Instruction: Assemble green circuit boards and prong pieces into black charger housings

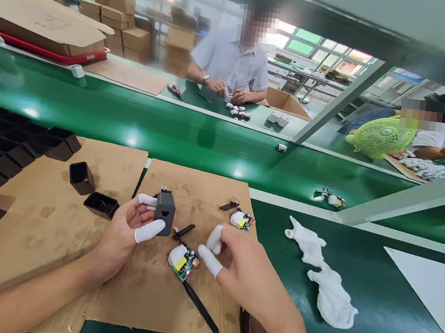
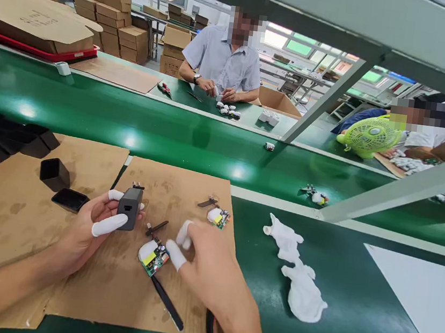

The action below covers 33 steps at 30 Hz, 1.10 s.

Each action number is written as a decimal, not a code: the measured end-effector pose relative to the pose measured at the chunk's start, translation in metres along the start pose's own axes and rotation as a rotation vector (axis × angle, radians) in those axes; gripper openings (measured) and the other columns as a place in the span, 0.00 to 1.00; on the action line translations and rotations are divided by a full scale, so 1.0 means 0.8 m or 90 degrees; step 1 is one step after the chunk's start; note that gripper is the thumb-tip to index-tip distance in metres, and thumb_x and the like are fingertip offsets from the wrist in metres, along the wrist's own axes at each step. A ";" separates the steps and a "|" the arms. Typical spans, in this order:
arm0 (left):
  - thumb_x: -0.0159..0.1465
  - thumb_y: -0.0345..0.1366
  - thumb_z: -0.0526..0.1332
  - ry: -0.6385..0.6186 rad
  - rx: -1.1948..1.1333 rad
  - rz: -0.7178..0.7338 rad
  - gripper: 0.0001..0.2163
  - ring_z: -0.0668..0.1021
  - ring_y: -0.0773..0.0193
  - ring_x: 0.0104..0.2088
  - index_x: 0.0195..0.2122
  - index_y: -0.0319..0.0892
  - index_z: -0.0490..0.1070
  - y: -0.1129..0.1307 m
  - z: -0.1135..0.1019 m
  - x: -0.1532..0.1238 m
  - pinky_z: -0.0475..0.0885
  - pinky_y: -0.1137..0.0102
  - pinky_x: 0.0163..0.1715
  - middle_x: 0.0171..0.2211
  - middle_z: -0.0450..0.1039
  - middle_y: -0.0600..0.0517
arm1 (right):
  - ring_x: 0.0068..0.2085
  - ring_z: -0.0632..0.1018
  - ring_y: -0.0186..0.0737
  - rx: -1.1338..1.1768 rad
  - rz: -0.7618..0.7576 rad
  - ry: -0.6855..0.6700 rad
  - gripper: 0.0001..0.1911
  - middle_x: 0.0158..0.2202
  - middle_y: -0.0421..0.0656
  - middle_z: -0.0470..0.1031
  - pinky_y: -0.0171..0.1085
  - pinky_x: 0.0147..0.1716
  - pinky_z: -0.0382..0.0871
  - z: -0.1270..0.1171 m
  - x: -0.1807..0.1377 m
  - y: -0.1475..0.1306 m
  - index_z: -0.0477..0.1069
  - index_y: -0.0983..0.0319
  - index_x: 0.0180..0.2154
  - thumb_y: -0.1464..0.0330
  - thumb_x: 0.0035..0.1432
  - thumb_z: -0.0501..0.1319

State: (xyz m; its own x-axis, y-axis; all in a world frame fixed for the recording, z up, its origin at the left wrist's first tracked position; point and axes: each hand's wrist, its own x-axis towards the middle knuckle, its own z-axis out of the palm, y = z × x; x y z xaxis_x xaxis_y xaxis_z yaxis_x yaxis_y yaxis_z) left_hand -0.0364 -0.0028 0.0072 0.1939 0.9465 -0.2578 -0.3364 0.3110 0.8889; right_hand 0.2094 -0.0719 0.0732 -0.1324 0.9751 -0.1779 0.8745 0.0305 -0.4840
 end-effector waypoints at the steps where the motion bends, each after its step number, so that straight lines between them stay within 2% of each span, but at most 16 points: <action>1: 0.41 0.46 0.90 0.009 -0.001 -0.002 0.35 0.87 0.50 0.50 0.46 0.42 0.78 0.000 0.001 0.001 0.82 0.59 0.58 0.48 0.87 0.44 | 0.38 0.78 0.44 -0.008 0.039 -0.057 0.14 0.36 0.39 0.79 0.41 0.38 0.65 -0.005 -0.009 -0.003 0.71 0.57 0.35 0.62 0.69 0.72; 3: 0.39 0.45 0.90 0.023 -0.006 -0.012 0.37 0.87 0.49 0.50 0.47 0.41 0.78 0.001 0.003 0.002 0.81 0.57 0.59 0.48 0.88 0.43 | 0.37 0.77 0.45 -0.057 0.090 -0.152 0.21 0.35 0.39 0.78 0.39 0.35 0.59 -0.008 -0.024 -0.011 0.68 0.57 0.33 0.60 0.58 0.80; 4: 0.38 0.45 0.90 0.027 -0.008 -0.017 0.37 0.87 0.48 0.51 0.47 0.41 0.78 0.001 0.004 0.002 0.81 0.56 0.60 0.48 0.88 0.43 | 0.37 0.76 0.45 -0.085 0.095 -0.179 0.22 0.34 0.40 0.78 0.39 0.35 0.56 -0.006 -0.028 -0.015 0.66 0.57 0.32 0.62 0.56 0.80; 7: 0.36 0.43 0.90 0.032 -0.010 -0.030 0.39 0.86 0.47 0.52 0.48 0.39 0.80 0.001 0.006 0.000 0.80 0.54 0.62 0.49 0.88 0.41 | 0.31 0.70 0.39 -0.104 0.051 -0.213 0.18 0.31 0.38 0.76 0.39 0.32 0.51 0.003 -0.032 -0.025 0.62 0.57 0.30 0.74 0.58 0.72; 9: 0.36 0.43 0.90 0.036 -0.012 -0.037 0.39 0.87 0.47 0.52 0.49 0.39 0.81 0.001 0.008 -0.002 0.80 0.52 0.62 0.49 0.88 0.40 | 0.30 0.67 0.37 -0.092 0.037 -0.233 0.18 0.29 0.37 0.74 0.39 0.31 0.49 0.007 -0.031 -0.027 0.60 0.58 0.28 0.78 0.54 0.69; 12: 0.36 0.42 0.90 0.028 -0.008 -0.049 0.36 0.87 0.46 0.51 0.47 0.39 0.83 0.003 0.009 -0.005 0.81 0.52 0.60 0.48 0.89 0.41 | 0.30 0.69 0.37 -0.080 0.055 -0.239 0.17 0.30 0.37 0.74 0.37 0.29 0.49 0.007 -0.032 -0.023 0.63 0.58 0.28 0.82 0.51 0.67; 16: 0.39 0.43 0.90 0.005 0.009 -0.053 0.33 0.87 0.45 0.51 0.46 0.40 0.85 0.004 0.010 -0.008 0.83 0.54 0.58 0.45 0.89 0.42 | 0.32 0.73 0.38 -0.081 0.053 -0.225 0.15 0.31 0.36 0.74 0.35 0.29 0.54 0.000 -0.039 -0.006 0.65 0.57 0.32 0.81 0.55 0.66; 18: 0.40 0.44 0.90 0.000 0.016 -0.051 0.32 0.88 0.45 0.50 0.45 0.41 0.85 0.004 0.010 -0.009 0.83 0.55 0.57 0.44 0.89 0.43 | 0.34 0.75 0.40 -0.087 0.049 -0.213 0.14 0.33 0.37 0.76 0.34 0.31 0.59 -0.007 -0.045 0.005 0.66 0.57 0.33 0.81 0.56 0.65; 21: 0.40 0.45 0.90 0.003 0.016 -0.056 0.32 0.88 0.46 0.50 0.45 0.40 0.85 0.004 0.011 -0.010 0.83 0.56 0.57 0.44 0.89 0.43 | 0.39 0.80 0.42 -0.026 0.024 -0.198 0.12 0.38 0.39 0.80 0.35 0.36 0.69 -0.022 -0.055 0.018 0.73 0.56 0.38 0.79 0.60 0.66; 25: 0.40 0.47 0.90 0.009 0.017 -0.055 0.34 0.88 0.43 0.53 0.46 0.39 0.86 0.003 0.011 -0.009 0.84 0.56 0.57 0.46 0.90 0.41 | 0.42 0.82 0.42 0.120 -0.102 -0.100 0.05 0.42 0.40 0.81 0.37 0.43 0.76 -0.034 -0.050 0.014 0.76 0.54 0.43 0.69 0.74 0.63; 28: 0.42 0.50 0.89 0.010 0.017 -0.041 0.34 0.88 0.44 0.52 0.47 0.39 0.86 0.002 0.010 -0.008 0.85 0.58 0.55 0.47 0.90 0.41 | 0.41 0.80 0.39 0.218 -0.147 0.044 0.11 0.41 0.39 0.79 0.34 0.41 0.76 -0.023 -0.032 -0.001 0.76 0.53 0.43 0.65 0.81 0.57; 31: 0.44 0.52 0.89 0.004 0.018 -0.029 0.33 0.89 0.46 0.50 0.46 0.39 0.87 -0.001 0.008 -0.008 0.86 0.61 0.54 0.48 0.91 0.41 | 0.38 0.79 0.35 0.254 -0.154 0.177 0.09 0.38 0.37 0.79 0.32 0.37 0.73 -0.002 -0.014 -0.013 0.79 0.52 0.48 0.66 0.82 0.59; 33: 0.46 0.51 0.88 -0.005 0.026 -0.025 0.30 0.90 0.46 0.49 0.46 0.39 0.87 -0.003 0.007 -0.008 0.86 0.61 0.53 0.47 0.91 0.41 | 0.33 0.78 0.33 0.248 -0.169 0.226 0.10 0.35 0.35 0.80 0.31 0.33 0.70 0.010 -0.006 -0.016 0.82 0.53 0.47 0.68 0.80 0.61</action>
State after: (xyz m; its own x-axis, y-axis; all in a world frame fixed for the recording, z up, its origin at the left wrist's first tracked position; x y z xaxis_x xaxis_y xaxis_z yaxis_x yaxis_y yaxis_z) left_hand -0.0321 -0.0102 0.0089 0.2139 0.9327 -0.2903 -0.2905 0.3445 0.8927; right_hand 0.1951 -0.0791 0.0734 -0.1001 0.9613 0.2568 0.5881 0.2654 -0.7640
